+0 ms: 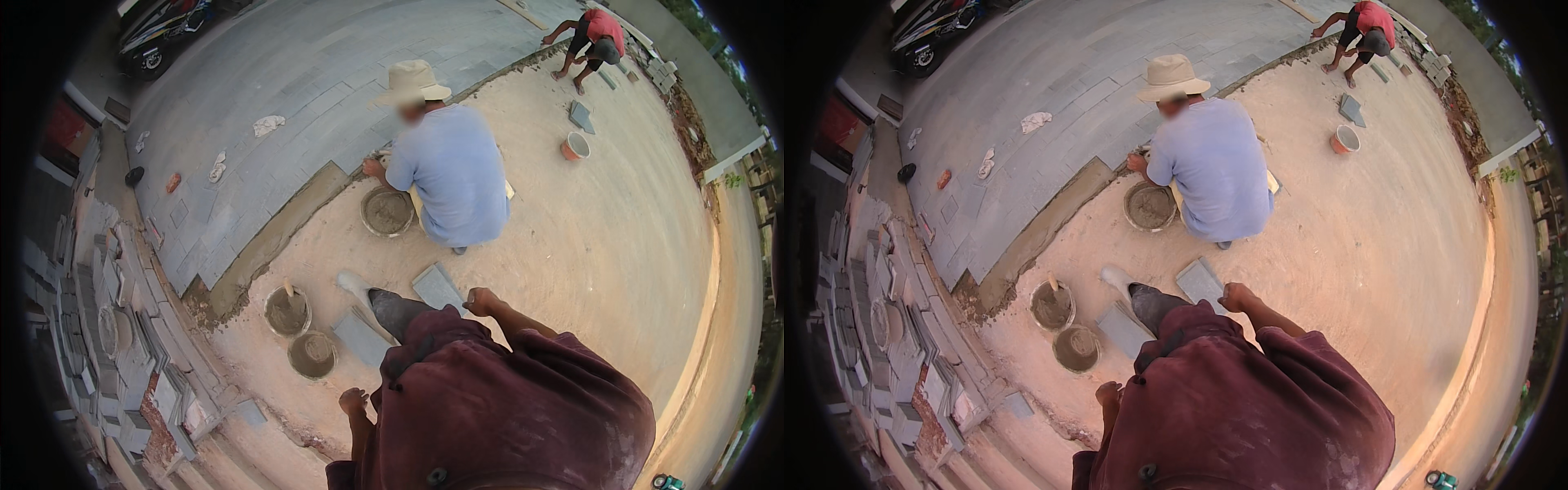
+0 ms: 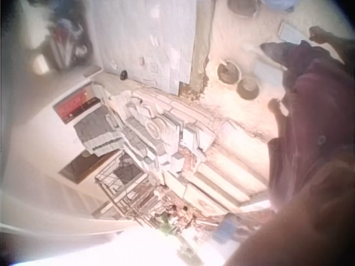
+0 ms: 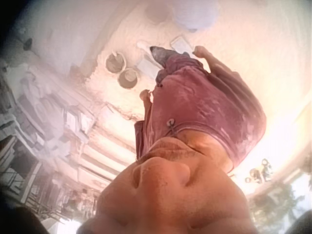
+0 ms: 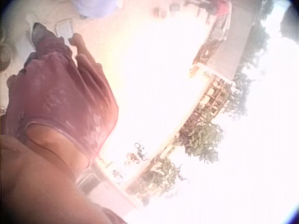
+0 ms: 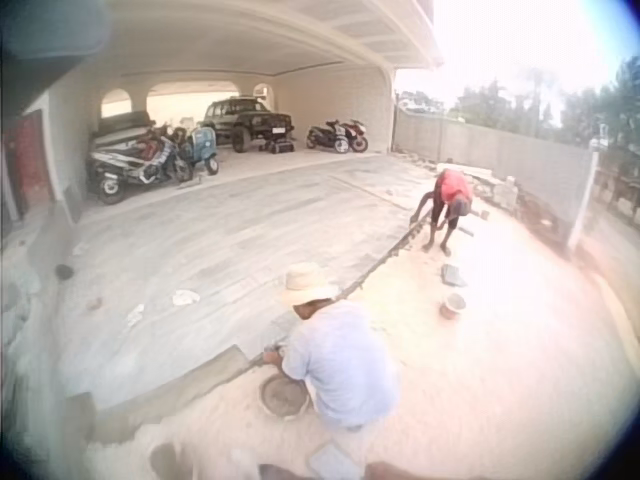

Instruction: The person uses a trowel to apply mortar onto a surface, smoothing it out and spreading it along an edge while working near a stack of tiles.

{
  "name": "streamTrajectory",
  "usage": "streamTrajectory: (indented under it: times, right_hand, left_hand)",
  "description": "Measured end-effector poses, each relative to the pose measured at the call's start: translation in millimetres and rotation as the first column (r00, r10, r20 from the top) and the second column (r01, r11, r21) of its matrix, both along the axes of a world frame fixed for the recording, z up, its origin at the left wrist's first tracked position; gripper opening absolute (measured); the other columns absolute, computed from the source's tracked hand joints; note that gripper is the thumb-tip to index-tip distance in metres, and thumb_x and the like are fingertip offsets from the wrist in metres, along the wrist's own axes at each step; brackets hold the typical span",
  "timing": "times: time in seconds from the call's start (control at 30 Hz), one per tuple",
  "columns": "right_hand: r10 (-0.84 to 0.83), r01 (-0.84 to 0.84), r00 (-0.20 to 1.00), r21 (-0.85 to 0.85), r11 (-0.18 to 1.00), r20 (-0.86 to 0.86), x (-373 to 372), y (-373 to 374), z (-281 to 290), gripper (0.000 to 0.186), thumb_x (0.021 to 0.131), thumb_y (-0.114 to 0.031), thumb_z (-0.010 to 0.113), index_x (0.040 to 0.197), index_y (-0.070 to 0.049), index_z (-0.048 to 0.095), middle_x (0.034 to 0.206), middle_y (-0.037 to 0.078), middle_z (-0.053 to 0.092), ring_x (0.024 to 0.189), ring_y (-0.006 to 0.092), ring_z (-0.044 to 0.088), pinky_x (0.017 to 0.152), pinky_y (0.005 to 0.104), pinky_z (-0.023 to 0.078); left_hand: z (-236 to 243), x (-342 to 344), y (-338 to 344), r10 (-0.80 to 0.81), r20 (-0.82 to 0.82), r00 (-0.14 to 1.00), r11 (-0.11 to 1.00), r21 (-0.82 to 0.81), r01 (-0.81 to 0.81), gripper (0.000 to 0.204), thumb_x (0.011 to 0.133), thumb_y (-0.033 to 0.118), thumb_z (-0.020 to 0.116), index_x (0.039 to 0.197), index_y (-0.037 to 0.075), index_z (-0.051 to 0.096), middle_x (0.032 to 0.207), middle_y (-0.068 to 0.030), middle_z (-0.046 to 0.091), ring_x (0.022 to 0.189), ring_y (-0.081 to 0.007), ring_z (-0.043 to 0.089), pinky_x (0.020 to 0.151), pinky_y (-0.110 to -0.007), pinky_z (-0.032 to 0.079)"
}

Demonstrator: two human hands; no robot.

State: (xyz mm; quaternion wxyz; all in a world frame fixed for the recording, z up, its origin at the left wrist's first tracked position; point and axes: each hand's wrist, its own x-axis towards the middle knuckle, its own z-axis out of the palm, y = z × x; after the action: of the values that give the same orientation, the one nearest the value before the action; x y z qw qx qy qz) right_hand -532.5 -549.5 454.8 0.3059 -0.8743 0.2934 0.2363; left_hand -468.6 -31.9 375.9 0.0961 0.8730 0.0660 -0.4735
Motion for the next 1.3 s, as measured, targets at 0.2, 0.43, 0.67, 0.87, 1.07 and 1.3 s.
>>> streamTrajectory:
  times: [0.2, 0.43, 0.67, 0.87, 1.07, 1.3]
  right_hand:
    - [-0.002, -0.001, 0.997, 0.038, 0.999, 0.075, 0, 1, 1, 0.033, 0.084, -0.035, 0.075, 0.087, -0.002, 0.072, 0.099, 0.025, 0.072, 0.101, 0.0404, 0.069, 0.087, 0.0426, 0.055]
    - [0.041, -0.042, 0.999, 0.049, 0.998, 0.020, -26, -16, -20, 0.027, 0.083, -0.030, 0.078, 0.082, -0.004, 0.073, 0.092, 0.019, 0.075, 0.092, 0.0348, 0.073, 0.081, 0.0415, 0.056]
    - [0.080, -0.080, 0.997, 0.063, 0.995, -0.001, 17, -12, -3, 0.027, 0.084, -0.028, 0.078, 0.082, -0.002, 0.070, 0.076, 0.015, 0.073, 0.070, 0.0250, 0.072, 0.069, 0.0371, 0.056]
    - [0.012, -0.016, 1.000, 0.138, 0.990, 0.028, 73, -26, -24, 0.027, 0.088, -0.026, 0.077, 0.081, -0.002, 0.067, 0.064, 0.011, 0.069, 0.054, 0.0187, 0.066, 0.056, 0.0345, 0.052]
    - [0.058, -0.055, 0.998, 0.186, 0.981, -0.011, 135, 5, -46, 0.030, 0.088, -0.029, 0.076, 0.080, -0.002, 0.067, 0.068, 0.013, 0.071, 0.061, 0.0238, 0.069, 0.064, 0.0375, 0.054]
    - [0.253, -0.250, 0.968, 0.150, 0.957, -0.001, 215, 36, -54, 0.028, 0.085, -0.030, 0.077, 0.086, -0.003, 0.070, 0.086, 0.019, 0.073, 0.083, 0.0353, 0.072, 0.078, 0.0442, 0.056]
  left_hand:
    - [-22, -19, 1, 0.914, -0.016, 0.406, 0.362, -0.425, -0.830, 0.008, 0.087, 0.000, 0.065, 0.093, -0.002, 0.069, 0.078, -0.0168, 0.073, 0.060, -0.0242, 0.071, 0.044, -0.033, 0.055]
    - [-19, -40, -13, 0.885, 0.054, 0.463, 0.459, -0.274, -0.845, 0.013, 0.082, 0.017, 0.074, 0.089, 0.006, 0.075, 0.080, -0.0121, 0.076, 0.070, -0.0212, 0.076, 0.073, -0.035, 0.060]
    - [-18, -75, -9, 0.911, 0.084, 0.403, 0.411, -0.223, -0.884, 0.014, 0.086, 0.019, 0.069, 0.090, 0.008, 0.076, 0.077, -0.0106, 0.076, 0.072, -0.0209, 0.076, 0.072, -0.034, 0.059]
    - [-4, -60, -13, 0.930, 0.052, 0.363, 0.366, -0.208, -0.907, 0.015, 0.083, 0.016, 0.069, 0.094, 0.008, 0.077, 0.077, -0.0105, 0.076, 0.073, -0.0211, 0.076, 0.074, -0.034, 0.059]
    - [1, -83, 38, 0.923, 0.126, 0.363, 0.378, -0.123, -0.918, 0.020, 0.082, 0.013, 0.067, 0.098, 0.007, 0.077, 0.074, -0.0125, 0.075, 0.070, -0.0228, 0.076, 0.072, -0.035, 0.059]
    - [94, -13, 48, 0.963, 0.113, 0.243, 0.255, -0.105, -0.961, 0.020, 0.088, 0.016, 0.064, 0.100, 0.004, 0.074, 0.070, -0.0165, 0.073, 0.064, -0.0228, 0.074, 0.067, -0.033, 0.058]
